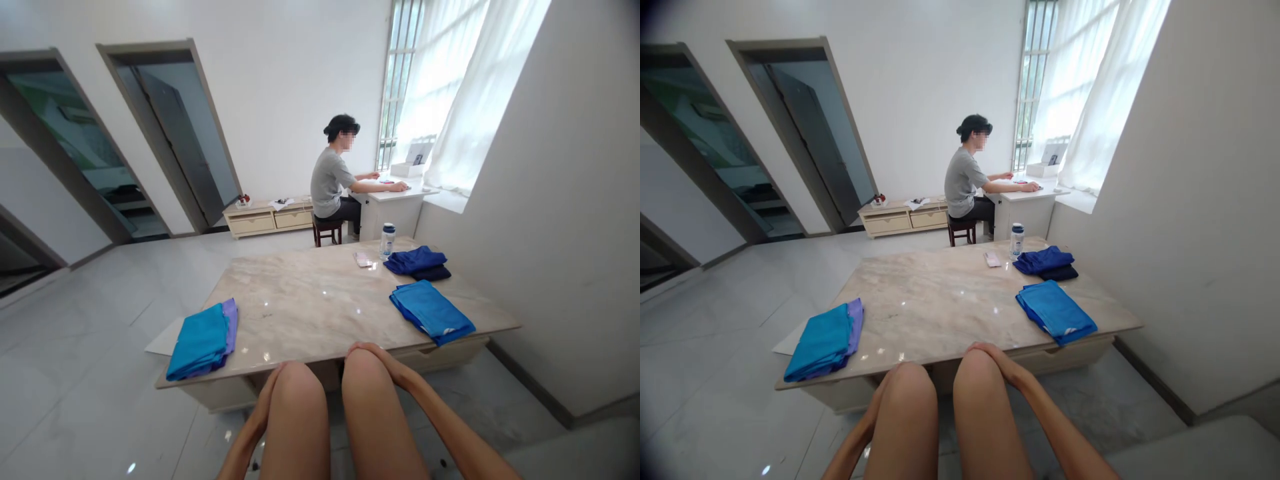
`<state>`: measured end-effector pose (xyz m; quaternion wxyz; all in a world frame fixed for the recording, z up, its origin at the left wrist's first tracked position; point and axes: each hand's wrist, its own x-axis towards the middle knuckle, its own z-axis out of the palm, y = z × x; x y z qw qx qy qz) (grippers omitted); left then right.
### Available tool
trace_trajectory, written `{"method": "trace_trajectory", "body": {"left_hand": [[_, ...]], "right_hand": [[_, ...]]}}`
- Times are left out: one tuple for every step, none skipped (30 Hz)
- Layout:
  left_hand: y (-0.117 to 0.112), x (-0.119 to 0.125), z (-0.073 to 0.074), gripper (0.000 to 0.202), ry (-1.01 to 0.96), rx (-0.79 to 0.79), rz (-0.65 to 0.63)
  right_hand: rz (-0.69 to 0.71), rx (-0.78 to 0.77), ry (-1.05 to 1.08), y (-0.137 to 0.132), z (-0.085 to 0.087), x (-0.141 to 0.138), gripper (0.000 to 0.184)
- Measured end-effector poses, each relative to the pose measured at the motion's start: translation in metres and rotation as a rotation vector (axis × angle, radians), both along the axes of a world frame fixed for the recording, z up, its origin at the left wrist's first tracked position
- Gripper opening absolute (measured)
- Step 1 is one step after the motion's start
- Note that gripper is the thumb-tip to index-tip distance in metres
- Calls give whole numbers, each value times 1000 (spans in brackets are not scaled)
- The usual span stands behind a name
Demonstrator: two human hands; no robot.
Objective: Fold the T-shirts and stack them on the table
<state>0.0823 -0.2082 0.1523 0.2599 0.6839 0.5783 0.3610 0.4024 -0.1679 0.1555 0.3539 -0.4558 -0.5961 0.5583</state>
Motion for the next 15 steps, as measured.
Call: {"method": "trace_trajectory", "body": {"left_hand": [[-4, 3, 10, 71, -59, -34, -20], [-7, 7, 21, 71, -122, -77, -60], [-10, 12, 32, 68, -173, -111, -117], [-13, 18, 43, 62, -195, -124, -185], [-16, 26, 53, 54, -175, -114, -260], [-20, 34, 62, 46, -113, -79, -329], [-23, 42, 68, 39, -37, -36, -379], [-26, 50, 71, 35, 32, 5, -395], [-29, 57, 72, 34, 80, 39, -382], [-31, 62, 71, 34, 101, 64, -344], [-32, 66, 68, 32, 98, 77, -290], [-32, 68, 64, 31, 82, 76, -232], [-31, 69, 60, 31, 62, 60, -174], [-30, 68, 55, 30, 46, 34, -118], [-27, 66, 52, 32, 34, 2, -68]], "right_hand": [[67, -12, 74, -8, 9, 2, 64], [98, 23, 101, -15, 17, 3, 59], [91, 94, 78, -22, 26, 2, 53], [83, 180, 26, -29, 33, -1, 47], [74, 274, -43, -36, 40, -6, 39], [64, 368, -132, -44, 45, -13, 32], [45, 455, -240, -51, 50, -21, 25], [12, 529, -365, -57, 53, -31, 22], [-27, 588, -501, -63, 55, -41, 21], [-65, 628, -635, -67, 56, -51, 21], [-99, 648, -748, -69, 57, -59, 22], [-126, 648, -829, -69, 57, -64, 23], [-145, 628, -872, -67, 58, -67, 26], [-156, 592, -878, -63, 58, -68, 28], [-158, 542, -852, -58, 59, -66, 30]]}}
